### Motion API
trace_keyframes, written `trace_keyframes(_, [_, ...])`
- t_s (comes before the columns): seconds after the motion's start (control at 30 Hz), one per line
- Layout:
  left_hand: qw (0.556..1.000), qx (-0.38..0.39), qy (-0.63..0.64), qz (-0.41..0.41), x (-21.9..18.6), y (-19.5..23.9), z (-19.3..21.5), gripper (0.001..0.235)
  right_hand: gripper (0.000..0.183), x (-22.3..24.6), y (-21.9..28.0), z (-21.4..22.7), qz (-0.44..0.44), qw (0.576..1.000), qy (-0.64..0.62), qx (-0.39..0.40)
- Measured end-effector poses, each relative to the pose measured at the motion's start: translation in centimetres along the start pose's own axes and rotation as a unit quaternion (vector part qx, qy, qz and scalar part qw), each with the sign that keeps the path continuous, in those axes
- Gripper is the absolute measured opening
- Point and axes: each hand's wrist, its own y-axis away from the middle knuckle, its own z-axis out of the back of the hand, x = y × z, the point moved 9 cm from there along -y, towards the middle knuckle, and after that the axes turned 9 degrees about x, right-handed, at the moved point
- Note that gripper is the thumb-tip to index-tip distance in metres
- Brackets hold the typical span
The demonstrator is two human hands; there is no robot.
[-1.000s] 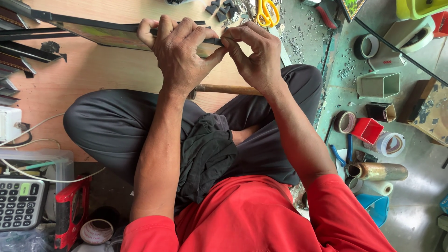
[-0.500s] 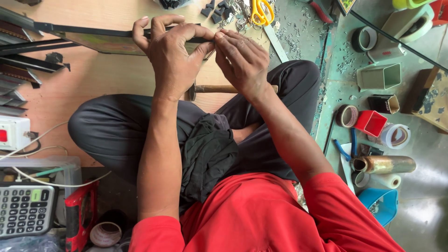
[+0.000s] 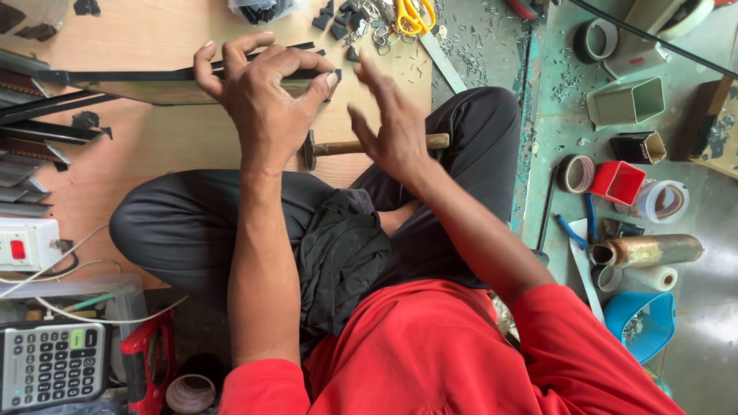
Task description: The person sits on the floor of a frame workshop and fits black corner pieces onto the edges of framed religious posters, pressing them into place and tapping them tight with a hammer. They work through several framed prints one at a time, setting finished frames aside and picking up the next one.
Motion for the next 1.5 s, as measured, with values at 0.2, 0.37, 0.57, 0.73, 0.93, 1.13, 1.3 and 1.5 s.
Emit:
trace_keyframes(0.2, [1.000,0.014,0.003,0.004,-0.2,-0.2,-0.3,0.012,0.046,-5.4,6.6,-6.9,-0.052,0.947,0.174,0.264])
trace_keyframes(0.37, [1.000,0.022,-0.003,0.018,0.3,0.2,-0.5,0.012,0.024,-8.4,8.2,0.6,-0.179,0.931,0.085,0.305])
trace_keyframes(0.57, [0.999,0.028,0.006,0.021,0.4,-0.5,-0.4,0.014,0.037,-1.3,5.4,11.5,-0.233,0.972,0.006,0.039])
trace_keyframes(0.73, [0.999,0.033,0.001,0.010,0.1,0.1,-0.6,0.013,0.046,0.8,4.1,10.7,-0.101,0.986,0.121,0.055])
trace_keyframes(0.93, [0.999,0.038,-0.005,0.021,0.4,0.3,-0.8,0.015,0.049,1.8,3.9,10.1,-0.047,0.990,0.134,-0.006])
trace_keyframes(1.13, [0.998,0.047,-0.001,0.040,0.2,0.2,-0.6,0.015,0.050,1.5,4.2,10.2,-0.036,0.989,0.142,-0.023])
trace_keyframes(1.3, [0.999,0.041,-0.010,-0.004,-0.4,0.1,-0.3,0.023,0.051,1.5,2.9,9.8,-0.033,0.975,0.213,0.050])
trace_keyframes(1.5, [0.994,0.027,-0.077,-0.070,-0.6,1.2,-0.4,0.019,0.054,2.3,4.3,12.5,-0.016,0.987,0.085,-0.135])
